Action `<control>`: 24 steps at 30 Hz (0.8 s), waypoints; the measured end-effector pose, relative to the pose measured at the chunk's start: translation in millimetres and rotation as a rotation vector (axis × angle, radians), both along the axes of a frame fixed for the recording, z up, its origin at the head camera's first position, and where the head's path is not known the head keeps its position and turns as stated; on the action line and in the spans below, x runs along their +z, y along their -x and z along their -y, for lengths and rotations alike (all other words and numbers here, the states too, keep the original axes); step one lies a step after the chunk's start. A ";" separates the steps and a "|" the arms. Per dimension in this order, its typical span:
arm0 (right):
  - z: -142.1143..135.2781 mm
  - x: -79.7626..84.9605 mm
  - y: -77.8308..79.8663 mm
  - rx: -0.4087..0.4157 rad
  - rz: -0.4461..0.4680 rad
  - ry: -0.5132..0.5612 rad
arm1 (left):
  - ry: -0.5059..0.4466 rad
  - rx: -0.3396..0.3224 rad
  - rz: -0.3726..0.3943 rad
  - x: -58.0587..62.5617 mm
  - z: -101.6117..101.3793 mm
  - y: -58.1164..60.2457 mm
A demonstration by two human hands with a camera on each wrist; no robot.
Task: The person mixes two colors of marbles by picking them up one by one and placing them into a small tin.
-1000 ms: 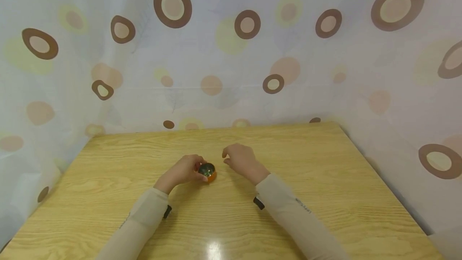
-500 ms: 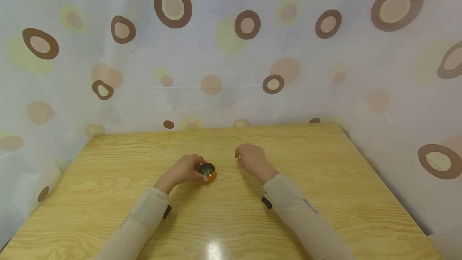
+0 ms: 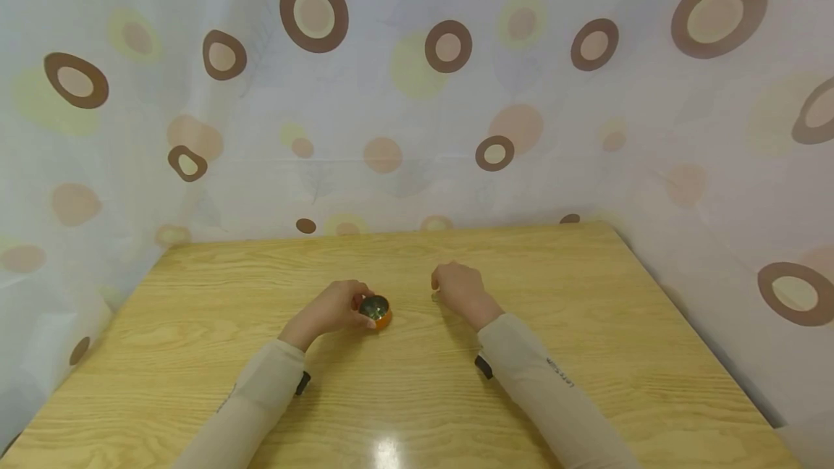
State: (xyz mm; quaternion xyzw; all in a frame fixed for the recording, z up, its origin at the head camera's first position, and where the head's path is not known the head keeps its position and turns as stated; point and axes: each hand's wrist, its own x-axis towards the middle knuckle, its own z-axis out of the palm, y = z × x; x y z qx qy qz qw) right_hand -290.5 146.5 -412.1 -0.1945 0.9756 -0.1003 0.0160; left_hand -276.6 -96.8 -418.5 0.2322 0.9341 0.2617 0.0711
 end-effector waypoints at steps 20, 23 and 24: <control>3.6 -3.9 1.5 0.000 0.034 0.012 | 0.003 -0.015 -0.009 0.8 0.6 -1.6; 3.7 -3.7 1.6 -0.001 0.036 0.015 | 0.000 -0.015 -0.011 1.1 0.6 -1.7; 4.0 -3.4 1.5 -0.001 0.038 0.017 | 0.001 -0.014 -0.014 1.3 0.6 -1.8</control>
